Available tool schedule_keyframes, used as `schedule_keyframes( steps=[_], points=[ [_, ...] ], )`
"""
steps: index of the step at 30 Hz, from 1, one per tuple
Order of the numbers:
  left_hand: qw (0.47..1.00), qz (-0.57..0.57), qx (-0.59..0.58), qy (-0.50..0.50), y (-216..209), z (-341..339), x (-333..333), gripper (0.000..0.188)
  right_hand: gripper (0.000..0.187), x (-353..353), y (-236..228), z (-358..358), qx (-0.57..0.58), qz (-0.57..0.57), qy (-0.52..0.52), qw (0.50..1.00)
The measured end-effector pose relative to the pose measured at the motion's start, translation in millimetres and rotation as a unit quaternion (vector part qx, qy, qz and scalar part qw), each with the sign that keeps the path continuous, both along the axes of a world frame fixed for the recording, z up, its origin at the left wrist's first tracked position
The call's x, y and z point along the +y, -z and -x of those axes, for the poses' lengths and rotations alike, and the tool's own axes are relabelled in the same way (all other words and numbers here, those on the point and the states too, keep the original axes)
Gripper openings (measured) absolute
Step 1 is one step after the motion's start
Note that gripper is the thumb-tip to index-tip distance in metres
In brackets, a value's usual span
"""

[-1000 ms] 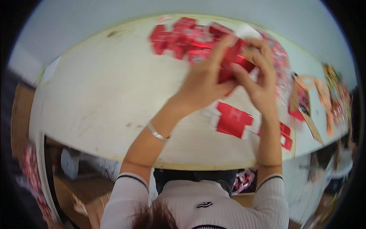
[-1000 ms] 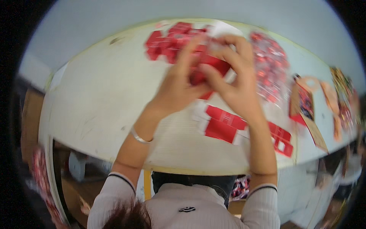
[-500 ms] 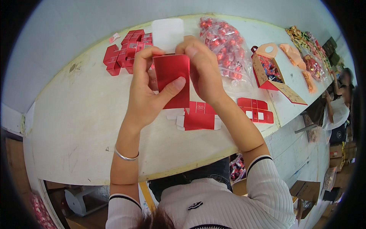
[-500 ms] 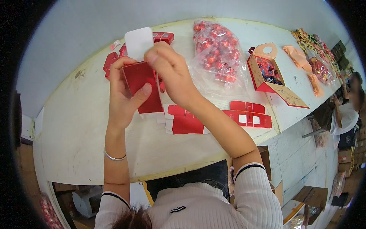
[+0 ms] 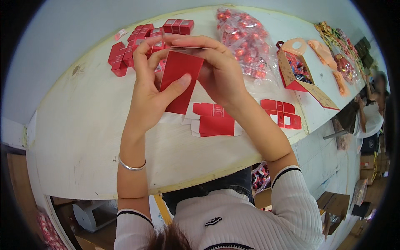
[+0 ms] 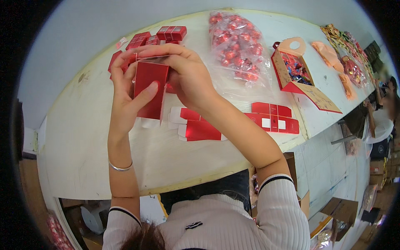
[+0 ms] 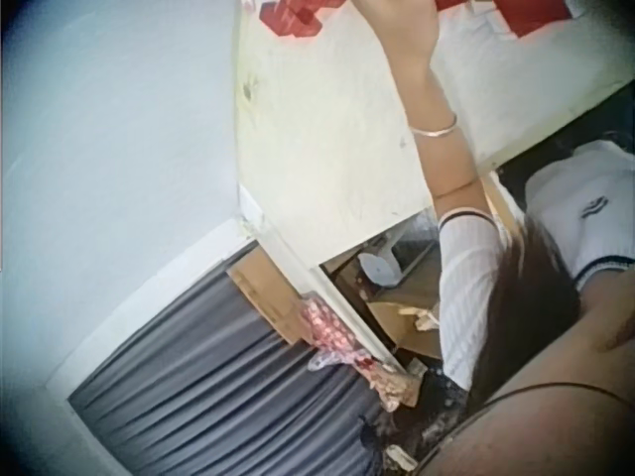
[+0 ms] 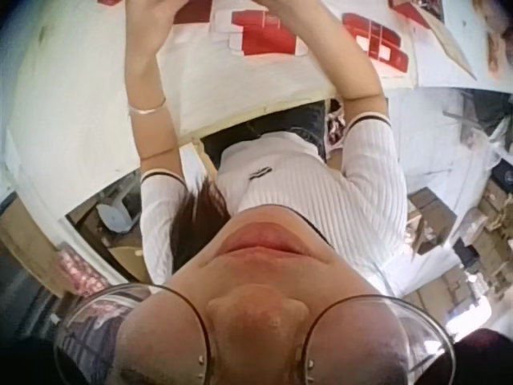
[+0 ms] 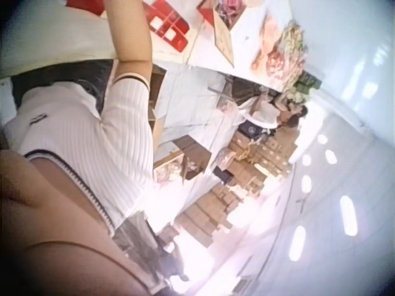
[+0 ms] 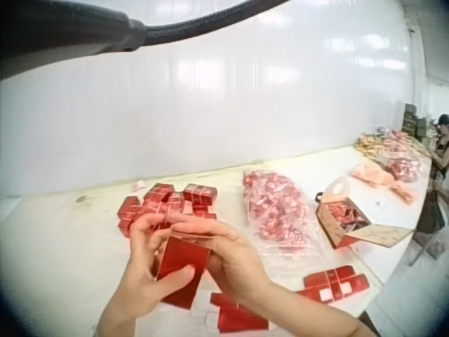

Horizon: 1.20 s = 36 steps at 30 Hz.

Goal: The person folds flat red cardboard pieces into small boxes, places a wrapped candy inside each box, and closes the flaps. The finished boxes are stacked on the table.

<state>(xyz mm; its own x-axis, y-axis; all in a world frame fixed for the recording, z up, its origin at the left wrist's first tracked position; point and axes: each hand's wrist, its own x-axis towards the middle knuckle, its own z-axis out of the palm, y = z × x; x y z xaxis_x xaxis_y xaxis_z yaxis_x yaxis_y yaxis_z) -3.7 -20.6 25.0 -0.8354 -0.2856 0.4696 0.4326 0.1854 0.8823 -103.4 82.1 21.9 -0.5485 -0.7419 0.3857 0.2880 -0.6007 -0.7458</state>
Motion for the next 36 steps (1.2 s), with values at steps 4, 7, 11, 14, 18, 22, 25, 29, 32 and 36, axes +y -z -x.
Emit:
schedule_keyframes(
  steps=[4, 7, 11, 14, 18, 22, 25, 29, 32, 36],
  points=[
    [1.000, -0.003, -0.019, 0.005, 2.7, -2.9, -4.2, 0.073, 0.031, -3.7, 4.7, -0.1, 0.066, 0.043, 0.020, 0.997],
    [1.000, 0.024, -0.015, 0.000, 5.6, -0.5, -4.9, 0.074, 0.027, 0.5, -2.1, 0.7, 0.052, -0.031, 0.035, 0.998],
    [0.999, 0.033, -0.028, 0.004, 1.1, -4.1, -3.8, 0.071, 0.022, -0.9, -4.9, 0.3, 0.098, -0.055, 0.097, 0.989],
    [0.999, 0.038, -0.032, 0.006, -1.5, -5.5, -2.6, 0.069, 0.022, 1.8, -4.2, 8.7, 0.147, -0.070, 0.104, 0.981],
    [0.998, 0.055, -0.028, 0.000, -1.9, -5.4, -1.9, 0.066, 0.021, 1.8, -4.7, 3.9, 0.155, -0.075, 0.118, 0.978],
    [0.997, 0.075, -0.017, -0.033, -0.9, -5.9, -1.3, 0.064, 0.022, 4.8, -8.3, 1.3, 0.163, -0.110, 0.089, 0.977],
    [0.998, 0.038, -0.014, -0.039, -0.6, -4.6, 0.5, 0.061, 0.022, 0.8, -7.5, -7.2, 0.146, -0.055, 0.094, 0.983],
    [0.999, 0.022, 0.004, -0.048, 1.3, 0.3, 0.3, 0.053, 0.017, -9.0, 12.1, -6.7, 0.197, -0.040, 0.198, 0.959],
    [0.997, -0.015, 0.012, -0.071, 7.1, 1.0, 2.6, 0.044, 0.017, -15.0, 17.0, -8.9, 0.169, 0.000, 0.176, 0.970],
    [0.990, -0.130, 0.037, 0.026, 3.8, 3.0, 8.7, 0.041, 0.017, -2.3, 6.8, -9.4, 0.149, -0.031, 0.207, 0.966]
  ],
)
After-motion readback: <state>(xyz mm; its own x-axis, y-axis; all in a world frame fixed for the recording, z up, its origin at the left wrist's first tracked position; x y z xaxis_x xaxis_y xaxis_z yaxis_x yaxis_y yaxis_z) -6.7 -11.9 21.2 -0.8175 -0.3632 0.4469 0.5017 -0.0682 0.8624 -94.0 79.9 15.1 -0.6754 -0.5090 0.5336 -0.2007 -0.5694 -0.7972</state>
